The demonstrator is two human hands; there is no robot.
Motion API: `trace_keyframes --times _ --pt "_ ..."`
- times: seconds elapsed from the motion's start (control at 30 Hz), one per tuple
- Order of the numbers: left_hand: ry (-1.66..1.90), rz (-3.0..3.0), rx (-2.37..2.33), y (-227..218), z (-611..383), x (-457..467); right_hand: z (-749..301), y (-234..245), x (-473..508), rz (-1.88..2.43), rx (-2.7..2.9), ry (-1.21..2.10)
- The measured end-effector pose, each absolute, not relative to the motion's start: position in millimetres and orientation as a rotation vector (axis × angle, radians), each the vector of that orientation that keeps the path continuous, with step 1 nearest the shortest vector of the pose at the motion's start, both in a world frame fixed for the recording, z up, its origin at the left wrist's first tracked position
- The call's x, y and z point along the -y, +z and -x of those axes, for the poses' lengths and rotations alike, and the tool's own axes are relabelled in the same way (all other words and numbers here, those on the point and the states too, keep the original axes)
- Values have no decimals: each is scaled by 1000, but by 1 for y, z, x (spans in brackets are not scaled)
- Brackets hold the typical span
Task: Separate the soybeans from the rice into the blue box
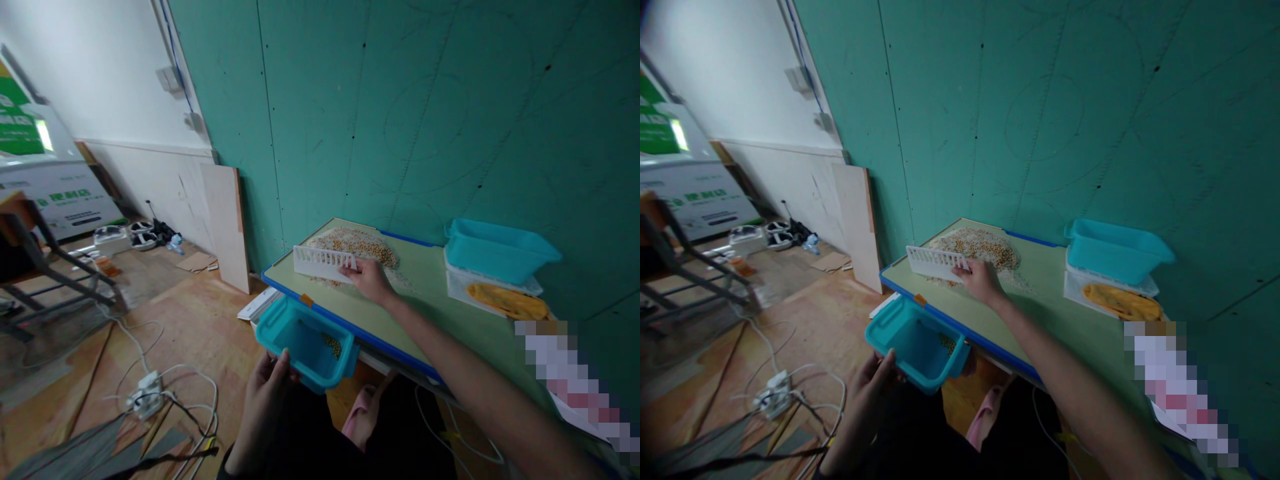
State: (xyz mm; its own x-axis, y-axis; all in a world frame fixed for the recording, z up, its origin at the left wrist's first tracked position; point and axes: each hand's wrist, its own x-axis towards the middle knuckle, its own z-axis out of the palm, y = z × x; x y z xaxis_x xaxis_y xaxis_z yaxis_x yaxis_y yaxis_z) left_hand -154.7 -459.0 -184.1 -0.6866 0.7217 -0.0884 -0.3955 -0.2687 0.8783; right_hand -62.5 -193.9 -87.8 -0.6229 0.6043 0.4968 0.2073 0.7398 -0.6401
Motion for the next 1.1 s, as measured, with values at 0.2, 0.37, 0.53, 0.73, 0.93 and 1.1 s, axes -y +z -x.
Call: trace_keyframes --times 0.2,0.37,0.53,0.73,0.93,1.1 --pt "1992 -413 -1240 -186 155 457 65 -87 197 588 2217 711" --pt "1971 -474 -1284 -182 154 458 66 -88 198 600 2227 702" --pt "1953 -466 -1309 -176 152 460 68 -86 202 578 2211 731" --pt "1953 -467 -1332 -168 150 461 62 -78 219 686 2153 601" --pt "1974 -450 -1313 -172 151 460 61 -82 230 739 2140 507" --pt "1986 -459 -1262 -181 153 460 65 -84 228 752 2156 546"
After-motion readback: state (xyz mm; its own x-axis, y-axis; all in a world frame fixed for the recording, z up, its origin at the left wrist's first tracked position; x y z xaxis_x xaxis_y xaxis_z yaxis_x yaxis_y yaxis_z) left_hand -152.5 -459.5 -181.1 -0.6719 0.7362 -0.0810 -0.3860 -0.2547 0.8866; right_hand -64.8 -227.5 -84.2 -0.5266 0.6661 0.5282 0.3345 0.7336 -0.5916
